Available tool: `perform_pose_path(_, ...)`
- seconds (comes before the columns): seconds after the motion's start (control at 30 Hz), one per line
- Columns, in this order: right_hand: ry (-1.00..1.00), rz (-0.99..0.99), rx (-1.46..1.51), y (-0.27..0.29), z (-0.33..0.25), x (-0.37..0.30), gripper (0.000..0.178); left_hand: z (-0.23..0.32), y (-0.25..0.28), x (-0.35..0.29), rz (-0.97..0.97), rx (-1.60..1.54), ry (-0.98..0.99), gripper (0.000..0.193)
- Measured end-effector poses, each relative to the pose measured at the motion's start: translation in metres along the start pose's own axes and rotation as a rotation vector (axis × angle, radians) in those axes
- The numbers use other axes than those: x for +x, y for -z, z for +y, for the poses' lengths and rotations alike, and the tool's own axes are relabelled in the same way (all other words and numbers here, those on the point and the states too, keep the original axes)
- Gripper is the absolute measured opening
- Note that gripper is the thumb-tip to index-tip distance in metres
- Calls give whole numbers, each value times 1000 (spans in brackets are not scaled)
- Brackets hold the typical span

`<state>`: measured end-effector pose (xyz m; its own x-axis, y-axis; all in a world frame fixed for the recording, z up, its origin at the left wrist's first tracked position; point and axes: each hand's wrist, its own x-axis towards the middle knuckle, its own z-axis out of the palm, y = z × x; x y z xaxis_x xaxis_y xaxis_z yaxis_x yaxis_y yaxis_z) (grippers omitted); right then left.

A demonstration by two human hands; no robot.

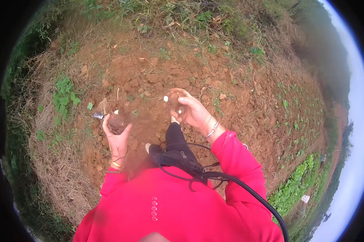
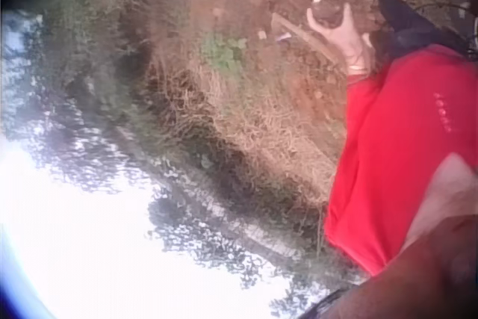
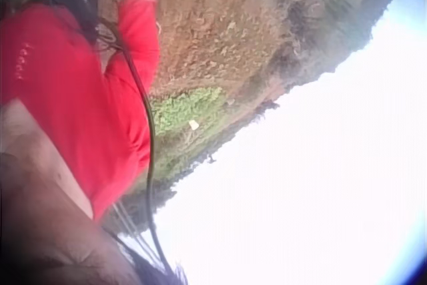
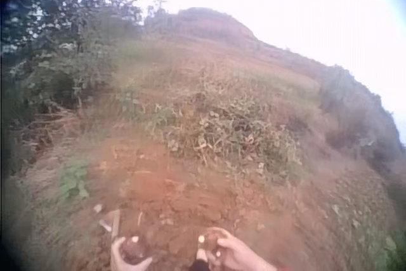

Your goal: The person repeatedly pulls weeds by hand from a patch of soil and uses a hoe to loosen the ground and remove additional weeds. The person discards the pulled weeds to the side.

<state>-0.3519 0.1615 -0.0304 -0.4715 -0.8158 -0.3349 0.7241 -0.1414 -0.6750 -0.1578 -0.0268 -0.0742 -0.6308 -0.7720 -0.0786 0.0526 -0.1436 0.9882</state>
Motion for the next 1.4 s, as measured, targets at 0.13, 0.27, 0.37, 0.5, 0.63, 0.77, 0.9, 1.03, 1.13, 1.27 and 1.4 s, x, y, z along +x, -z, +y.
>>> perform_pose_path(0.13, 40, 311, 52, 60, 7, -51, 46, -6, 7, 5, 68, 101, -40, 74)
perform_pose_path(0.27, 37, 714, 65, 146, 53, -134, 39, -15, 14, 7, 32, 125, -30, 72)
perform_pose_path(0.37, 17, 1007, 122, 208, 95, -219, 43, -13, 9, 8, -30, 205, -29, 71)
perform_pose_path(0.5, -43, 1431, -119, 247, 106, -304, 53, -11, 5, 8, -87, 251, 0, 70)
perform_pose_path(0.63, -279, 1756, -945, 300, 109, -379, 87, -11, -3, 11, -178, 346, -63, 71)
perform_pose_path(0.77, -217, 1579, -615, 277, 68, -320, 63, -12, -3, 8, -265, 415, -111, 72)
perform_pose_path(0.9, -101, 1110, -444, 225, 18, -216, 46, -18, 1, 9, -359, 590, -265, 73)
perform_pose_path(1.03, -203, 588, -550, 116, -29, -99, 55, -6, 5, 6, -401, 689, -323, 74)
perform_pose_path(1.13, -326, 195, -438, 39, -21, -40, 74, 18, -11, 6, -492, 782, -468, 77)
perform_pose_path(1.27, -435, 7, -369, -27, 6, 14, 82, 26, -20, 3, -535, 797, -575, 74)
perform_pose_path(1.4, -510, -7, -457, -50, 9, 35, 69, 14, -7, 2, -491, 790, -628, 72)
